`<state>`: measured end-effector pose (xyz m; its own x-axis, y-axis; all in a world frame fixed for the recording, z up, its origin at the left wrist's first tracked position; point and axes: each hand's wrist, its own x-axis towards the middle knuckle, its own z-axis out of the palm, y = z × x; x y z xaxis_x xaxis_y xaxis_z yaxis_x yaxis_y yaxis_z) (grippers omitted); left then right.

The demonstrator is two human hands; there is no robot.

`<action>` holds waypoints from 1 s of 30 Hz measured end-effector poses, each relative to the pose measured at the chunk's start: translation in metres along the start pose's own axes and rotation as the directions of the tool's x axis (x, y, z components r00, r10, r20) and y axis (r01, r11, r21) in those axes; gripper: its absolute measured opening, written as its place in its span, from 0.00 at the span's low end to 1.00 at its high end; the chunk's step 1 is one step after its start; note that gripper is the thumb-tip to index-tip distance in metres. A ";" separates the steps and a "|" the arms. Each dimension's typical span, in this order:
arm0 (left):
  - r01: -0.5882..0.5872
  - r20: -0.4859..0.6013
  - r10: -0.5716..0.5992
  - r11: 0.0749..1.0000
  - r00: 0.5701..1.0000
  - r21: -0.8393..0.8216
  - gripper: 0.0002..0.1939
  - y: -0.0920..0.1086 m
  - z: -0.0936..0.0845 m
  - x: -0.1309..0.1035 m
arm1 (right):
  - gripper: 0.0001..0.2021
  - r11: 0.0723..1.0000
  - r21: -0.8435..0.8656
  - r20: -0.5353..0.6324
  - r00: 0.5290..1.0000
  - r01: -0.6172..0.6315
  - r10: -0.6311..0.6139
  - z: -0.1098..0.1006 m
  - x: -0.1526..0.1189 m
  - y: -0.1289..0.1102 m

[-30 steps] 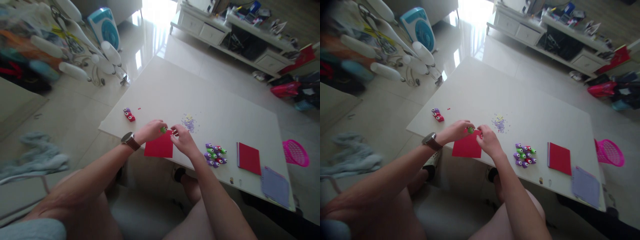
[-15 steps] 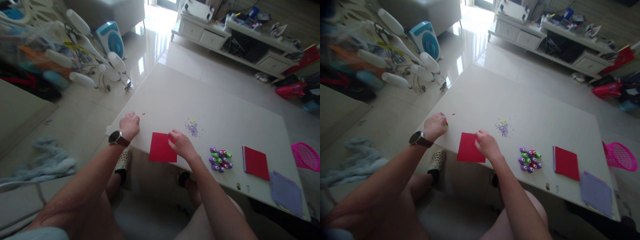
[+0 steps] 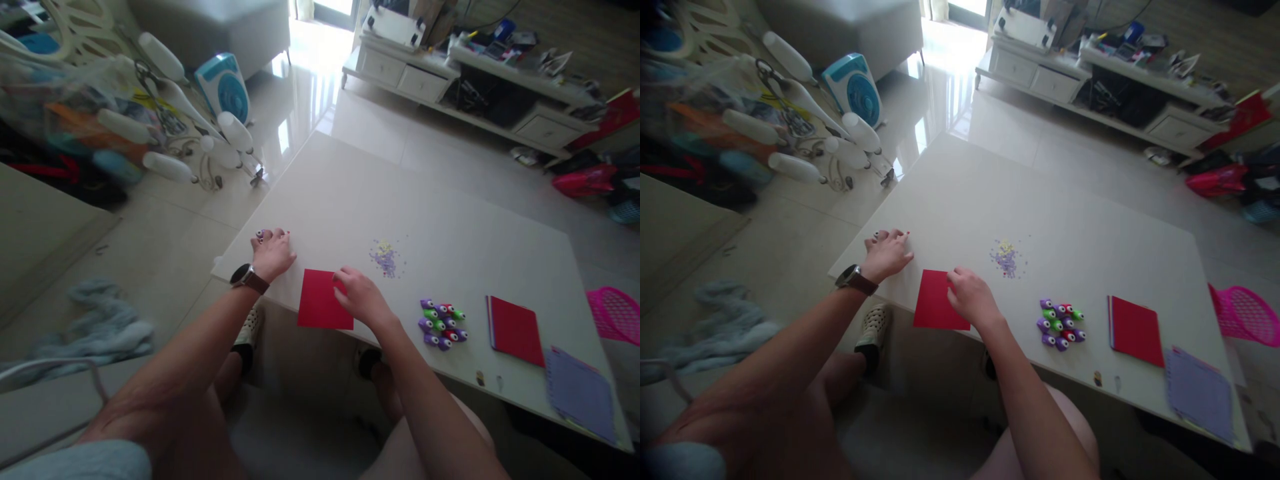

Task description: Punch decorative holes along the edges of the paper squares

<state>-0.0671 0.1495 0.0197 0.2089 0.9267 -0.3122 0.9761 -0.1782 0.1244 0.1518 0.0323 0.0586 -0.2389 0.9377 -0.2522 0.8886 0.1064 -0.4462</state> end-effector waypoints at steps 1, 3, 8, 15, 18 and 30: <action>0.009 -0.005 -0.009 1.000 1.000 0.002 0.28 0.002 0.001 0.001 | 0.07 1.000 0.001 0.001 1.000 0.000 0.000 0.000 -0.001 0.000; 0.019 -0.002 -0.019 1.000 1.000 0.011 0.28 0.005 0.002 0.003 | 0.06 1.000 0.006 0.003 1.000 0.001 -0.001 -0.001 -0.003 0.001; 0.050 0.013 -0.050 0.999 0.999 0.009 0.27 0.007 0.002 0.016 | 0.06 1.000 0.021 -0.004 1.000 -0.003 0.003 -0.002 -0.006 0.005; 0.019 -0.016 -0.020 0.999 1.000 -0.048 0.33 0.011 0.012 0.041 | 0.06 1.000 0.022 0.016 1.000 0.002 -0.003 -0.007 -0.007 0.006; -0.008 -0.037 0.004 0.996 0.999 -0.091 0.34 0.017 0.016 0.047 | 0.06 1.000 0.017 0.023 1.000 0.002 -0.002 -0.011 -0.007 0.006; -0.065 0.255 0.073 0.997 0.964 -0.036 0.55 -0.057 -0.008 0.036 | 0.07 1.000 0.011 0.039 0.999 -0.017 0.016 -0.012 -0.009 0.005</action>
<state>-0.1158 0.1959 0.0085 0.2875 0.7962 -0.5323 0.9575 -0.2264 0.1787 0.1634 0.0287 0.0684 -0.2396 0.9257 -0.2927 0.8880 0.0870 -0.4515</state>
